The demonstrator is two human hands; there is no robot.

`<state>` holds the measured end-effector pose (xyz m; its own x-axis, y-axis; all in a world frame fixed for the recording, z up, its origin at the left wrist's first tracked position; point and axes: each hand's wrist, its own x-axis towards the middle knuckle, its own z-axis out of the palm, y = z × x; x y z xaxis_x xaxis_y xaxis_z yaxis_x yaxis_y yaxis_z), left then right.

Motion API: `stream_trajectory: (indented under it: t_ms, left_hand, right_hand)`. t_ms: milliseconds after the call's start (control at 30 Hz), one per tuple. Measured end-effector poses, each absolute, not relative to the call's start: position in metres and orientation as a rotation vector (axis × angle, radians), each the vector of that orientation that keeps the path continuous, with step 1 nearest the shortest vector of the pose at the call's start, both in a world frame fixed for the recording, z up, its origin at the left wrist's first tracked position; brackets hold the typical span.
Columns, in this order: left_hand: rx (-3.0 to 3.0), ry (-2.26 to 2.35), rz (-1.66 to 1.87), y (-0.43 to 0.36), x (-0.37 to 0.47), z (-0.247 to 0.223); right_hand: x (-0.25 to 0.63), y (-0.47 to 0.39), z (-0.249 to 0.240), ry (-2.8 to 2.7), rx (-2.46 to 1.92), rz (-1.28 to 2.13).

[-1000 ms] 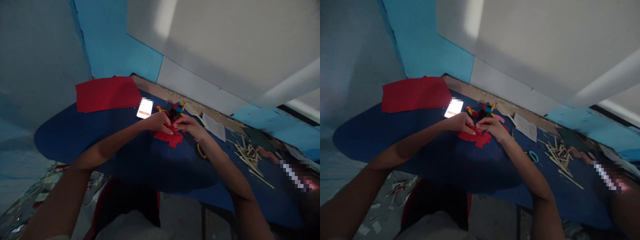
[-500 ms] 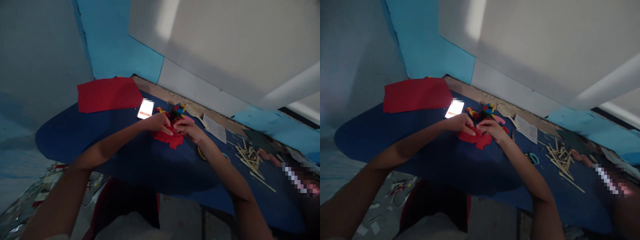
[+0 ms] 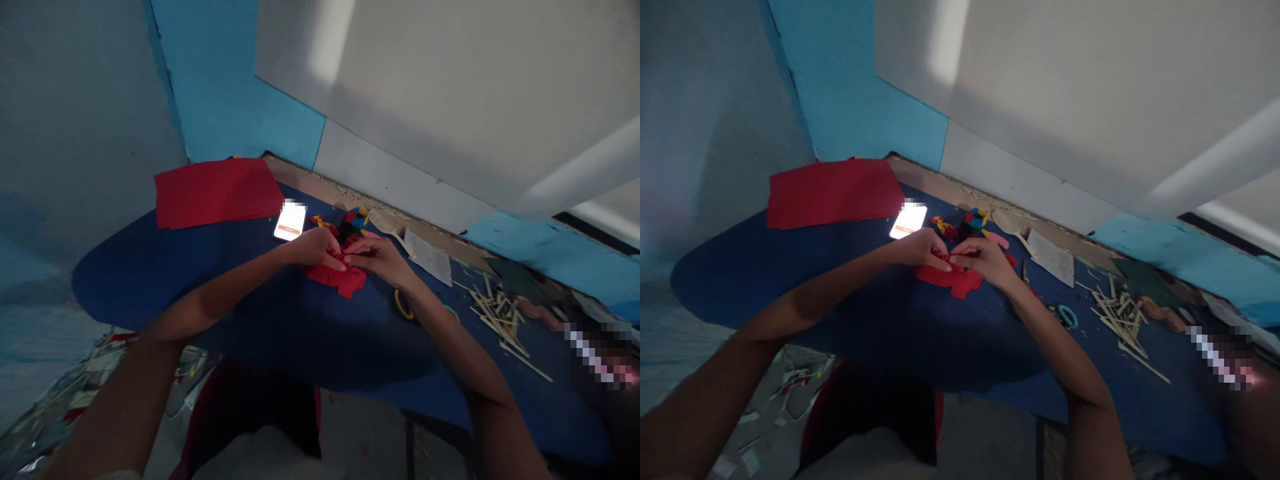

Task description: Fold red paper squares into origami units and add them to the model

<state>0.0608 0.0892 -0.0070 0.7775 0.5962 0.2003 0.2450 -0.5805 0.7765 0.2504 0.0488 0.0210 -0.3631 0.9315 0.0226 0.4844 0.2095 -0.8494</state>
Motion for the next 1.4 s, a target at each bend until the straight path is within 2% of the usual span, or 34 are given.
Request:
stream_trajectory:
  t_ms: [100,300,500,833,1233,1400]
  left_hand:
    - [2.186,0.628,0.616,0.090,0.061,-0.008]
    - [2.194,0.676,0.568,0.092,0.058,-0.007]
    - [2.237,0.744,0.481,0.088,0.057,-0.002]
    - [2.277,0.763,0.494,0.084,0.055,0.000]
    - [2.256,0.813,0.538,0.083,0.056,0.001]
    - [2.299,0.789,0.579,0.087,0.052,0.005]
  right_hand:
    - [0.250,0.051,0.013,-1.699,-1.390,1.259]
    - [0.249,0.049,0.002,-1.712,-1.330,1.076]
    - [0.248,0.050,-0.002,-1.782,-1.313,1.088]
    - [0.246,0.048,0.020,-2.290,-1.164,0.661]
    - [0.243,0.045,0.021,-2.032,-1.176,0.869]
    - [0.257,0.057,0.028,-1.449,-1.141,0.960]
